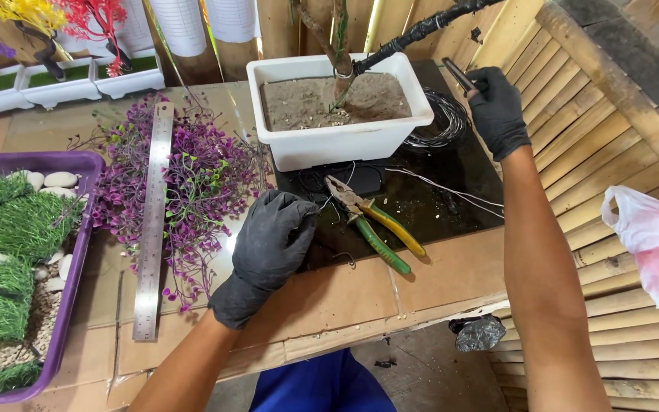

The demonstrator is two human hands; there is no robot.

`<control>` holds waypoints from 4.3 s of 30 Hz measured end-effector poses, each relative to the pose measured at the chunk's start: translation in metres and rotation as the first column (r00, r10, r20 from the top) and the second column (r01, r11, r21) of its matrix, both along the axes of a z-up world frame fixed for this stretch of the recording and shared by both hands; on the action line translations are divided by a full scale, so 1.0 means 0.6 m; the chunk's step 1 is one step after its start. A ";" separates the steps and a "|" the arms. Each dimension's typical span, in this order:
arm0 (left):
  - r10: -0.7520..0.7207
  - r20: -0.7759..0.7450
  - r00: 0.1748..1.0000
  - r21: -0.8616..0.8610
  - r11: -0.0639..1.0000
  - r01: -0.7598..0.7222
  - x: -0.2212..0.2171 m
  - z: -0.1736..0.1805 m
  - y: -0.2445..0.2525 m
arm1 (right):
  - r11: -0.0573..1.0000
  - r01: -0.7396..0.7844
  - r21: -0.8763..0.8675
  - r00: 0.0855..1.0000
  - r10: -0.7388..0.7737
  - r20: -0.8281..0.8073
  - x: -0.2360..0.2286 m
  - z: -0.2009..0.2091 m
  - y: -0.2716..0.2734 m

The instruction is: The person uses pliers to bend and shape a piece of wire on a workbench. They repeatedly grip the wire with the pliers and bend it into a curved shape, occasionally adjusting their grip and the wire's position. The workspace includes a potted plant, a tray of greenery, and a ruler.

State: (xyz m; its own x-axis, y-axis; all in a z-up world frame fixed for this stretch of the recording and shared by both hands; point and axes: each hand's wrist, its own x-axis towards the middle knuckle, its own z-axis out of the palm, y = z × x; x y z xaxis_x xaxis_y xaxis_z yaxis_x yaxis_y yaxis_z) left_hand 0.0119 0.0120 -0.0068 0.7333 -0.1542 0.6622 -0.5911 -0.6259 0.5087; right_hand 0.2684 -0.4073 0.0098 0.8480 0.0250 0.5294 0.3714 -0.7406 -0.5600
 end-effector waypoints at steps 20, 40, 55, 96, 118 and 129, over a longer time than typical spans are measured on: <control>0.058 0.007 0.998 -0.003 0.998 -0.058 -0.005 0.018 -0.003 | 0.967 -0.193 -0.167 0.901 0.107 -0.422 0.161 -0.015 0.067; -0.002 -0.331 0.944 -0.382 0.915 -0.132 -0.014 0.008 0.003 | 0.832 -0.249 -0.497 0.960 0.143 -0.243 -0.461 -0.013 0.249; 0.318 -0.092 0.944 0.375 0.889 -0.263 0.019 0.016 0.014 | 0.986 0.054 0.160 0.923 0.012 -0.385 -0.464 -0.037 0.199; 0.231 0.174 0.957 -0.336 0.928 -0.163 -0.148 0.067 0.002 | 0.509 -0.387 0.769 0.751 0.657 -0.057 -0.609 0.055 0.292; 0.094 -0.264 0.960 -0.798 0.537 -0.272 -0.135 0.067 0.012 | 0.701 0.070 -0.710 0.953 0.164 0.256 -0.452 0.033 0.250; -0.543 -0.303 0.783 -0.946 0.068 -0.318 -0.079 0.027 -0.081 | 0.815 -0.079 -0.574 0.854 0.352 0.383 -0.459 0.003 0.294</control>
